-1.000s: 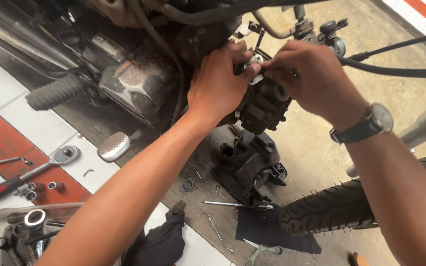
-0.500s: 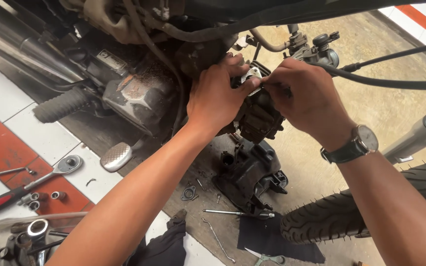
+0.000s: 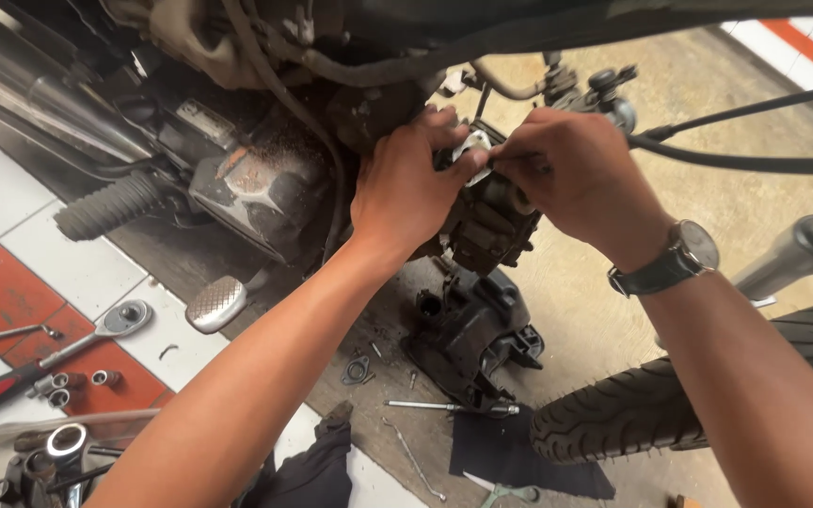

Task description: Cleaning and inspecting components of a motorcycle engine cylinder head.

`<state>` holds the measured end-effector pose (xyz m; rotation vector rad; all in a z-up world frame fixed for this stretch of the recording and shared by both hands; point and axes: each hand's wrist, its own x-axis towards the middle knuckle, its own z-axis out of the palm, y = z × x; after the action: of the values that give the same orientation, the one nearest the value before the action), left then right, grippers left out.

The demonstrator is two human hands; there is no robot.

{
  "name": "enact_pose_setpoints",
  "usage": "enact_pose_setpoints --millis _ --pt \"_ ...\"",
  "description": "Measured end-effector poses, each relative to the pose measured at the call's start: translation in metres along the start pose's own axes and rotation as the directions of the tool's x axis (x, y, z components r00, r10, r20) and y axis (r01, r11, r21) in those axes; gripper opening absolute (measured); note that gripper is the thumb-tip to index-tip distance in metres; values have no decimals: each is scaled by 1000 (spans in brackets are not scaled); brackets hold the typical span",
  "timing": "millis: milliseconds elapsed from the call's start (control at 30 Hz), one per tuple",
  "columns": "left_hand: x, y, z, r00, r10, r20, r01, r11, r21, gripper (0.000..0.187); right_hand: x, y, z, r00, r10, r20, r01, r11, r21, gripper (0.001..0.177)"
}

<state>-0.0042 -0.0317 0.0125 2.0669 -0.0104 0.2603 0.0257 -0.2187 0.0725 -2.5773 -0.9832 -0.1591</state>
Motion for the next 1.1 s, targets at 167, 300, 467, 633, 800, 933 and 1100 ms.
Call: enact_pose_setpoints --millis 167,300,467,633,800,933,1100 --pt "0 -1 -1 1000 17 13 -16 1000 -3 47 0 -4 -2 998 59 36 -58 998 -21 11" --pt "-2 6 2 1000 -10 -4 10 1000 22 47 -5 -6 3 995 97 2 -97 995 -30 15" --pt "0 10 0 998 -70 -8 70 996 46 46 -1 -7 4 986 166 -13 -166 986 8 7" --pt "0 11 -4 998 -57 -1 57 998 36 44 -1 3 5 999 -25 -47 24 1000 -17 13" --pt "1 7 -3 999 -38 20 38 999 -5 45 -1 4 4 999 -13 -37 12 1000 -3 8" --pt "-1 14 -5 999 -51 0 51 998 24 47 -1 -2 -1 1000 14 1 -14 1000 19 16" --pt "5 5 2 999 -45 -19 46 999 14 45 2 1 1 999 33 8 -33 999 3 21"
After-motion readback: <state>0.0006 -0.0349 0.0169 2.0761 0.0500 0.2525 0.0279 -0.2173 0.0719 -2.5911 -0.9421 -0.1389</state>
